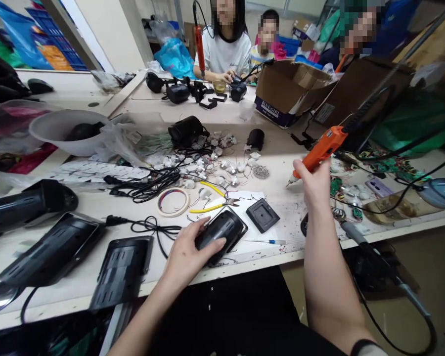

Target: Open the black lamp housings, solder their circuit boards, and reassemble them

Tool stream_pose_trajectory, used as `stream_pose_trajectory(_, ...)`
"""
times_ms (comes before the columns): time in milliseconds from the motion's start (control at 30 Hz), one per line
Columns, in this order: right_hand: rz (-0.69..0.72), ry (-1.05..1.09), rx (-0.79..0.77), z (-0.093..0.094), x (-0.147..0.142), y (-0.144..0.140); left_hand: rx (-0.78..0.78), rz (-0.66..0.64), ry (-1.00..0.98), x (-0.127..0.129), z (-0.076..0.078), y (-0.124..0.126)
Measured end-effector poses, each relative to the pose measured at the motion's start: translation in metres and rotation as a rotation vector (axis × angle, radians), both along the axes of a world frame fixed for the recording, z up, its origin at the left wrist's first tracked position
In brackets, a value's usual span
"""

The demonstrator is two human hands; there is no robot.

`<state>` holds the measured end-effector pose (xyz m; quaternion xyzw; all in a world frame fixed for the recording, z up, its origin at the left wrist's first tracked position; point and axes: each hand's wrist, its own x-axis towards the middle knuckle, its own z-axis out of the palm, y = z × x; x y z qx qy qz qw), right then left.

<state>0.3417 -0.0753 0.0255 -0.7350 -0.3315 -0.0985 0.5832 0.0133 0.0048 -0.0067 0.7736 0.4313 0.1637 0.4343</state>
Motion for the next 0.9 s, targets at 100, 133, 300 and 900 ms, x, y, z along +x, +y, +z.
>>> stream_pose_trajectory(100, 0.091, -0.021, 0.056, 0.012, -0.003, 0.014, 0.225, 0.008, 0.025, 0.0, 0.007, -0.01)
stream_pose_trajectory(133, 0.118, -0.049, 0.076, 0.018, -0.013, 0.016, 0.316, -0.012, 0.039, 0.0, 0.009, -0.014)
stream_pose_trajectory(300, 0.433, 0.04, 0.13, 0.049, -0.083, 0.008, 0.533, -0.1, 0.157, 0.009, 0.011, -0.027)
stream_pose_trajectory(900, 0.738, 0.548, 0.099, 0.062, -0.166, -0.019, 0.544, -0.032, -0.11, 0.02, -0.005, -0.029)
